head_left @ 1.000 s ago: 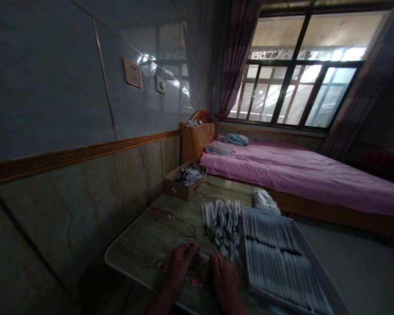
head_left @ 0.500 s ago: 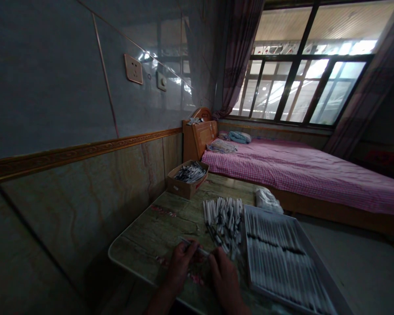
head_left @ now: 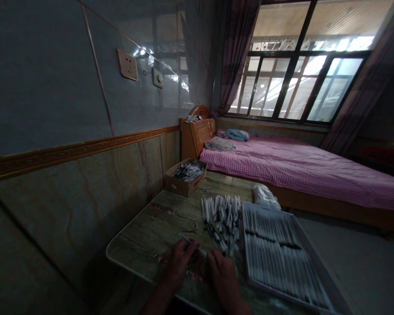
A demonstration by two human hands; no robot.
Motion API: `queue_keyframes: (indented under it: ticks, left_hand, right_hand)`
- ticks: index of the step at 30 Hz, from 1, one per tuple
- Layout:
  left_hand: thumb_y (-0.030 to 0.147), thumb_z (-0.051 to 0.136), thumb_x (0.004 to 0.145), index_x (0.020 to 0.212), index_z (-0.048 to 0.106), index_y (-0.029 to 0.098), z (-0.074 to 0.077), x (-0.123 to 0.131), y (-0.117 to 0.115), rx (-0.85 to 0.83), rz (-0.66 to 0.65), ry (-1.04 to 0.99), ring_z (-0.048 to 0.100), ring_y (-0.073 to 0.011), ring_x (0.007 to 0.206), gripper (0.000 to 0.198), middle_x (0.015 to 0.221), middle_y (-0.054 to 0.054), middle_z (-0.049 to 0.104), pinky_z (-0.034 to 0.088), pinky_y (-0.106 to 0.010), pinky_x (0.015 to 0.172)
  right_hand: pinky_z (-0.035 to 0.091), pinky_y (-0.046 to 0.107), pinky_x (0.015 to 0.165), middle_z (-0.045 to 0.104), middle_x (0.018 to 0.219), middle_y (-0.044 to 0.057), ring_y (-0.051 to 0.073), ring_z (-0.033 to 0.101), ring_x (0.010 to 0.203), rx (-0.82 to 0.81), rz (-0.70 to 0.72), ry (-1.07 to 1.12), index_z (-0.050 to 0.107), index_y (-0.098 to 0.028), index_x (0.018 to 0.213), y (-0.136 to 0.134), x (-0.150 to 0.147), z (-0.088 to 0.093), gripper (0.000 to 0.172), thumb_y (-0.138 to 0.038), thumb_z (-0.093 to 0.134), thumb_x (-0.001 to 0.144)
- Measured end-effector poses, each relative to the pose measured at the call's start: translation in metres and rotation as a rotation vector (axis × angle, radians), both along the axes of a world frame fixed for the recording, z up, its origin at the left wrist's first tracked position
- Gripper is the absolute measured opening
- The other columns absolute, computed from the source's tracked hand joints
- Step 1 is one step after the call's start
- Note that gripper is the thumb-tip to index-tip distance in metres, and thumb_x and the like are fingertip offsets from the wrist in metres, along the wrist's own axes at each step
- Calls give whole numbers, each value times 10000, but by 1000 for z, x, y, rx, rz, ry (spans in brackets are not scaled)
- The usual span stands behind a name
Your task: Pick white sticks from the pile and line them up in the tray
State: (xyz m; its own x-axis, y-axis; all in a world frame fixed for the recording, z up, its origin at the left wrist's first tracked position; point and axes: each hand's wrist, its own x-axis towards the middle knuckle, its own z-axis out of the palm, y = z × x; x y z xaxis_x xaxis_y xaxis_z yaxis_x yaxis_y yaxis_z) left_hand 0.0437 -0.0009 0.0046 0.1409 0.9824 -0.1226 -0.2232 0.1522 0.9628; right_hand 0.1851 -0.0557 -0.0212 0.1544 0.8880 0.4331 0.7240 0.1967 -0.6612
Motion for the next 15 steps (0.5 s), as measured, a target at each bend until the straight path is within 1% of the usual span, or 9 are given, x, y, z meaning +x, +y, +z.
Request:
queue_keyframes:
  ticks: [2, 4, 7, 9, 11, 13, 15]
  left_hand:
    - [606, 755, 631, 749, 644, 178, -2, 0, 1, -2, -20, -12, 601, -157, 549, 458, 614, 21, 643, 481, -255, 528]
    - [593, 752, 641, 749, 645, 178, -4, 0, 3, 12, -21, -11, 614, -163, 575, 443, 628, 18, 651, 494, -263, 562]
    - [490, 790, 631, 779, 666, 171, -8, 1, 9, 75, -49, 37, 649, -182, 666, 373, 684, 0, 683, 517, -277, 649]
    - [389, 810, 615, 835, 677, 173, -7, 5, 13, 117, -130, 70, 671, -203, 742, 335, 760, -21, 714, 526, -288, 695]
    - [307, 785, 626, 877, 679, 182, -4, 12, 15, 159, -210, 123, 679, -217, 792, 299, 829, -37, 728, 528, -300, 726]
    - [257, 725, 662, 847, 684, 190, 1, 24, 15, 233, -233, 229, 675, -219, 807, 202, 848, -44, 721, 524, -309, 750]
    - [226, 670, 684, 778, 688, 202, 5, 38, 13, 357, -231, 373, 663, -226, 835, 98, 853, -47, 710, 516, -319, 784]
  right_hand:
    - [315, 240, 518, 603, 587, -14, 131, 571, 530, -23, 9, 3, 565, -253, 674, -1, -1, 3, 527, -524, 265, 1013]
    - [320, 228, 525, 607, 598, -19, 128, 576, 544, -60, 15, 45, 569, -248, 689, -1, -2, 7, 482, -500, 308, 1008]
    - [344, 217, 532, 611, 618, -28, 128, 579, 558, -77, 33, 154, 578, -244, 730, -1, -1, 9, 420, -496, 367, 991]
    - [370, 223, 530, 613, 624, -26, 135, 572, 553, -32, 2, 246, 591, -243, 766, -2, 1, 8, 420, -511, 356, 988]
    - [395, 233, 520, 605, 621, -24, 143, 559, 540, 42, -72, 342, 611, -239, 829, -4, 5, 5, 432, -525, 331, 990]
    - [408, 242, 502, 598, 613, -25, 149, 546, 523, 109, -139, 420, 627, -232, 890, -6, 7, 2, 436, -541, 335, 985]
    - [435, 251, 516, 638, 654, -9, 157, 572, 548, 159, -174, 478, 642, -226, 938, -7, 7, -2, 427, -548, 365, 976]
